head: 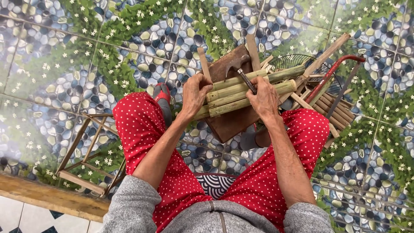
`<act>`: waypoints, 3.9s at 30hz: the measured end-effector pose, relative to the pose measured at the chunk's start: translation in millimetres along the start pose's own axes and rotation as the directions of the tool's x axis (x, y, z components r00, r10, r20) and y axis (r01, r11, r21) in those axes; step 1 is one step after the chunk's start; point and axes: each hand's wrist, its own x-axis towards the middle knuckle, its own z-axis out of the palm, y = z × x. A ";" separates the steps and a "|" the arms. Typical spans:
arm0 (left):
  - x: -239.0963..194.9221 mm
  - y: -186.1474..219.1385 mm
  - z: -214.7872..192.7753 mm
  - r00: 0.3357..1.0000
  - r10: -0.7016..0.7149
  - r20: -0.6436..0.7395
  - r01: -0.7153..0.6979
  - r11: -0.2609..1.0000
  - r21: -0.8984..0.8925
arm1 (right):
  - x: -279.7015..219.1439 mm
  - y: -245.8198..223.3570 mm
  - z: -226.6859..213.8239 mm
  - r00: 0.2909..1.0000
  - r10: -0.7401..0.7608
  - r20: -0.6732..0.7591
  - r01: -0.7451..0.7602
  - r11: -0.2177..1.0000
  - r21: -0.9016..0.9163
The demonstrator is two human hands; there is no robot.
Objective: The person assembles a small bamboo structure by hand, using a hammer to drive nails into bamboo pieces. They repeatedly adjust the alignment of the bamboo and wooden frame components while seated.
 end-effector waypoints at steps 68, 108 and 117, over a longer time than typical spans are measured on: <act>-4.1 -15.3 -4.1 0.986 0.153 -0.071 -0.155 0.988 -0.022 | -25.7 -67.1 -9.5 0.989 0.008 0.150 -0.097 0.797 0.597; -12.4 -11.3 3.5 0.970 0.167 -0.179 -0.172 0.985 -0.012 | -52.5 -69.6 -7.9 0.972 -0.188 0.140 0.121 0.914 0.387; -8.7 -15.7 5.7 0.972 0.137 -0.191 -0.143 0.990 -0.017 | -52.4 -67.7 -3.2 0.971 -0.168 0.170 0.097 0.927 0.362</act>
